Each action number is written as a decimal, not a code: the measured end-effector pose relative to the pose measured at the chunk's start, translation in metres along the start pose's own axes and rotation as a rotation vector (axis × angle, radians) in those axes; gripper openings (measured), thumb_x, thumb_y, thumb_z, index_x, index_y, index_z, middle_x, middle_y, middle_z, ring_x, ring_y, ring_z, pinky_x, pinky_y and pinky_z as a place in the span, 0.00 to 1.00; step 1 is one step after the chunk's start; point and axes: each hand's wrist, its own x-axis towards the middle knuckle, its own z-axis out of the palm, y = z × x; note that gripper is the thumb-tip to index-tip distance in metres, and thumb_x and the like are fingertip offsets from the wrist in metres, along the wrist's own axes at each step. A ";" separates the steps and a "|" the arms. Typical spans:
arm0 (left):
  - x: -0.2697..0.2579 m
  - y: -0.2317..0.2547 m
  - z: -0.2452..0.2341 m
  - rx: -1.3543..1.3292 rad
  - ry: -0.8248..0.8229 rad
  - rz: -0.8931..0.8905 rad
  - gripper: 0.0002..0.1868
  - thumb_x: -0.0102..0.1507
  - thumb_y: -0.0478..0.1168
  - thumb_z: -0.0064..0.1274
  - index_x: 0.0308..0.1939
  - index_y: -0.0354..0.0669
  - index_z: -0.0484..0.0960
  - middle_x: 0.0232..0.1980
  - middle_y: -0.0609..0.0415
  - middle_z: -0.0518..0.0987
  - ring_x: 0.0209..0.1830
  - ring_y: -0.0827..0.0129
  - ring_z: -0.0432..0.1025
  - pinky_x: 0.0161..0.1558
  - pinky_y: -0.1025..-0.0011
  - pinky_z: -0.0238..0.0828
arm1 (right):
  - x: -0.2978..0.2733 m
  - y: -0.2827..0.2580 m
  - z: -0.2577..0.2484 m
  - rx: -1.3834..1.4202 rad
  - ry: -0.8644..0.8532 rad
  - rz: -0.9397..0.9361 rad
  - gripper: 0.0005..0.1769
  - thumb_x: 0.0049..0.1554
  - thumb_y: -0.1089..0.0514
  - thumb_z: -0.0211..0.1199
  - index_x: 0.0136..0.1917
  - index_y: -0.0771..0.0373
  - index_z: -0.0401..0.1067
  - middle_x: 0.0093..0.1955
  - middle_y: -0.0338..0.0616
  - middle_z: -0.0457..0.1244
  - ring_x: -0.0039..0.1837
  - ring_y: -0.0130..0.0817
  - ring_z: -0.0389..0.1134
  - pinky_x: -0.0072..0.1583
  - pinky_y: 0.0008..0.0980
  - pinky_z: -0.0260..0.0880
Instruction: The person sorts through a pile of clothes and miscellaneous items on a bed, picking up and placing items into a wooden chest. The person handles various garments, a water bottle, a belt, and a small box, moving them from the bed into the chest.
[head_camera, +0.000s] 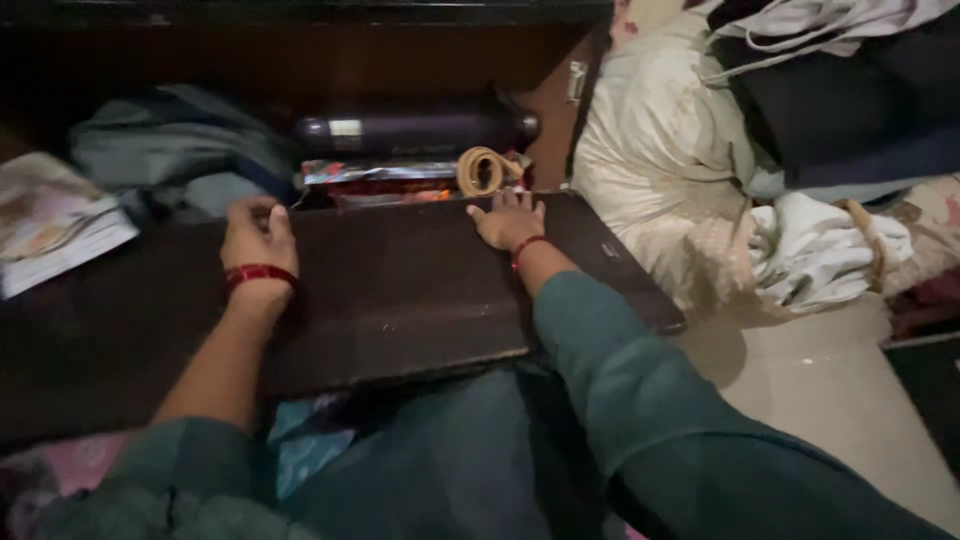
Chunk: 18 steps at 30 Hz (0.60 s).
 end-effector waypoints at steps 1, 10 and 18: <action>-0.001 -0.003 -0.018 0.077 0.050 0.083 0.12 0.72 0.44 0.54 0.54 0.41 0.76 0.49 0.44 0.82 0.46 0.54 0.78 0.48 0.58 0.74 | -0.009 -0.005 0.002 -0.008 -0.006 -0.016 0.47 0.64 0.27 0.35 0.84 0.57 0.40 0.88 0.43 0.33 0.87 0.49 0.29 0.80 0.58 0.29; -0.034 -0.026 -0.225 0.162 0.295 0.091 0.08 0.70 0.39 0.53 0.51 0.41 0.77 0.47 0.45 0.82 0.45 0.52 0.78 0.47 0.55 0.72 | -0.056 -0.083 0.014 -0.052 -0.185 -0.124 0.48 0.64 0.26 0.32 0.82 0.62 0.44 0.86 0.50 0.36 0.85 0.56 0.33 0.80 0.59 0.32; -0.075 -0.104 -0.392 0.239 0.516 0.110 0.05 0.69 0.38 0.54 0.48 0.42 0.80 0.42 0.45 0.82 0.41 0.51 0.79 0.44 0.58 0.74 | -0.062 -0.262 0.054 0.110 -0.090 -0.636 0.54 0.64 0.23 0.37 0.74 0.78 0.58 0.77 0.69 0.54 0.79 0.61 0.53 0.76 0.48 0.52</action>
